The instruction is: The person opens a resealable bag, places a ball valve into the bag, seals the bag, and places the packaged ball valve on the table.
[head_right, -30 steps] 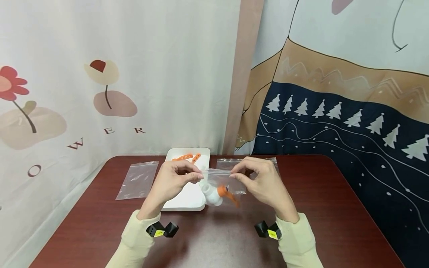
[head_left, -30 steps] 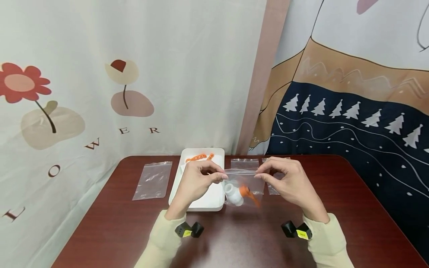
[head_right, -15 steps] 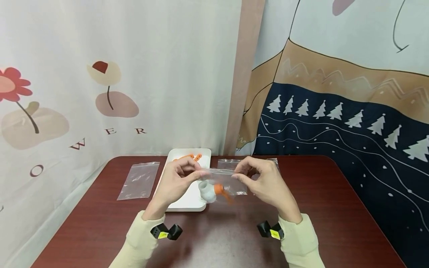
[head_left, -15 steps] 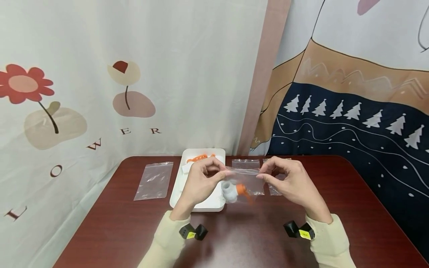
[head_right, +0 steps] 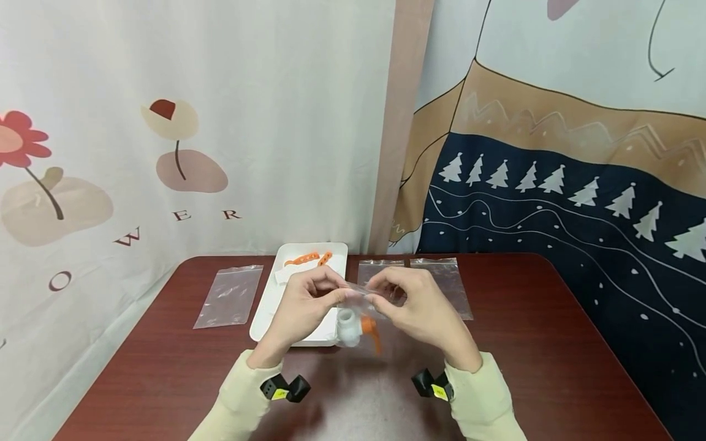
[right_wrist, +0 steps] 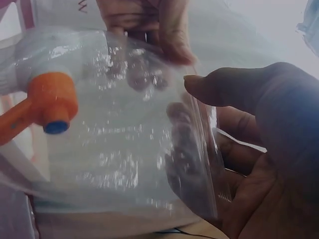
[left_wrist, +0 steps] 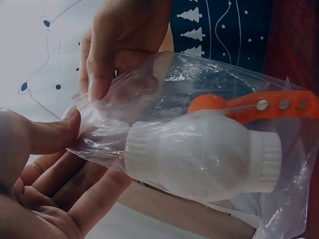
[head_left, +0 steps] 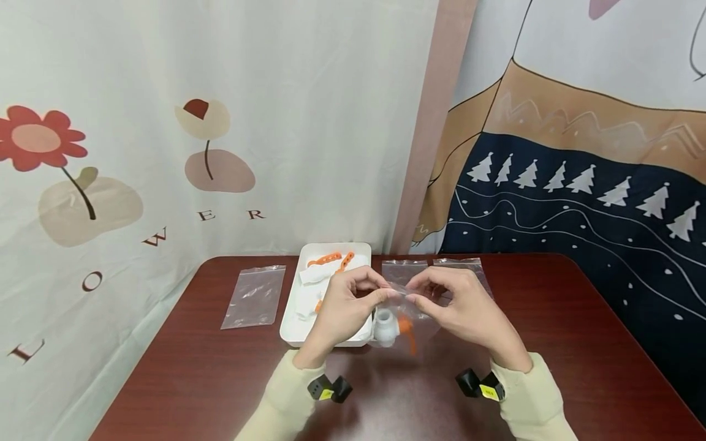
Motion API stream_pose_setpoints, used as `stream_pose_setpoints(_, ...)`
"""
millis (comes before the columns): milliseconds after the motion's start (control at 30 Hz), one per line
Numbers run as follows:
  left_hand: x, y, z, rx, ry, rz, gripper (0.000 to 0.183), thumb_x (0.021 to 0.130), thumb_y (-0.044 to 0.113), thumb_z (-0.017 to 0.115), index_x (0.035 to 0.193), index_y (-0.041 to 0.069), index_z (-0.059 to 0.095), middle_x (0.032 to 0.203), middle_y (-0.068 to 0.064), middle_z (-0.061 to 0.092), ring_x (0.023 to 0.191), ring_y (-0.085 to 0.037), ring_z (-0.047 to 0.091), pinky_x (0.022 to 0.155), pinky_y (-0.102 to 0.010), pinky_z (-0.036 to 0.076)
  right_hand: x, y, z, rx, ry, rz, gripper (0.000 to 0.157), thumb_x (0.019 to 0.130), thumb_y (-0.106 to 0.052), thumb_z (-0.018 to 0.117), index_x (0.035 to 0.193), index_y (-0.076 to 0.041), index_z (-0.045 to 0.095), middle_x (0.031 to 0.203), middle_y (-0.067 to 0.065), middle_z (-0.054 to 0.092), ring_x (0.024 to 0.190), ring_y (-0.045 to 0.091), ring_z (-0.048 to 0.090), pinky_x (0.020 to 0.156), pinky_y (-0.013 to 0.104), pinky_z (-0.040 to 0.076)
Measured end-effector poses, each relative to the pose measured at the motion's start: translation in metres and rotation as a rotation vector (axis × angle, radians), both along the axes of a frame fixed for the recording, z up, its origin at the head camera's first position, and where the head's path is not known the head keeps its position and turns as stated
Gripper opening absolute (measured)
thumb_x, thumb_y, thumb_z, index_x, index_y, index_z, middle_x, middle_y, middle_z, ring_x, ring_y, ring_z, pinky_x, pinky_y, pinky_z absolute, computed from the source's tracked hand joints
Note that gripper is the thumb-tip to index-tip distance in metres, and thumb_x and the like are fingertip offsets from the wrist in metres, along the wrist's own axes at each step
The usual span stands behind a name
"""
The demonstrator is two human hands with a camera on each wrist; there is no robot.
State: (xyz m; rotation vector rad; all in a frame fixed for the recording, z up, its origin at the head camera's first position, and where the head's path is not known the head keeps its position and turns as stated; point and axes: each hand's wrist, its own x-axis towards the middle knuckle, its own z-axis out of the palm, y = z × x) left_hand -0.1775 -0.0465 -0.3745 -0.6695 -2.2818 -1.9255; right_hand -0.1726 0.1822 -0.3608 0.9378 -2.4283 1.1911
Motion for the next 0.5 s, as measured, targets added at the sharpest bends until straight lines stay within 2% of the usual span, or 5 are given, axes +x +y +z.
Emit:
stream_pose_setpoints(100, 0.0011, 0.0014, 0.0001, -0.004, -0.019, -0.012, 0.006, 0.086, 0.01, 0.082, 0.087, 0.009, 0.076, 0.079, -0.014, 0.077, 0.053, -0.005, 0.047, 0.052, -0.018, 0.038, 0.0002, -0.0043, -0.0011, -0.008, 0.002, 0.011, 0.019, 0.089, -0.01, 0.08, 0.098, -0.026, 0.075, 0.079, -0.014, 0.063, 0.07, 0.005, 0.058, 0.062, 0.023, 0.053)
stream_pose_setpoints(200, 0.0018, 0.0023, 0.0002, 0.004, -0.041, -0.033, 0.007, 0.085, 0.013, 0.083, 0.088, 0.009, 0.078, 0.084, -0.012, 0.079, 0.058, -0.006, 0.055, 0.054, -0.017, 0.039, 0.0001, -0.007, -0.0021, -0.016, 0.005, 0.029, 0.019, 0.089, -0.01, 0.079, 0.096, -0.027, 0.075, 0.077, -0.014, 0.062, 0.068, 0.005, 0.055, 0.06, 0.022, 0.05)
stream_pose_setpoints(333, 0.0021, 0.0028, -0.0001, 0.016, -0.043, -0.057, 0.008, 0.085, 0.015, 0.084, 0.09, 0.009, 0.08, 0.085, -0.011, 0.079, 0.062, -0.006, 0.058, 0.055, -0.017, 0.038, 0.0001, -0.0089, -0.0035, -0.019, 0.037, 0.052, 0.019, 0.09, -0.008, 0.078, 0.094, -0.027, 0.075, 0.076, -0.014, 0.061, 0.067, 0.004, 0.052, 0.058, 0.022, 0.045)
stream_pose_setpoints(500, 0.0013, 0.0028, -0.0015, 0.004, -0.039, -0.084, 0.009, 0.085, 0.016, 0.084, 0.091, 0.012, 0.08, 0.083, -0.009, 0.079, 0.059, -0.006, 0.053, 0.052, -0.019, 0.036, 0.0009, -0.0096, -0.0047, -0.011, 0.082, 0.052, 0.021, 0.089, -0.006, 0.077, 0.093, -0.026, 0.074, 0.076, -0.014, 0.059, 0.067, 0.006, 0.052, 0.057, 0.024, 0.046)
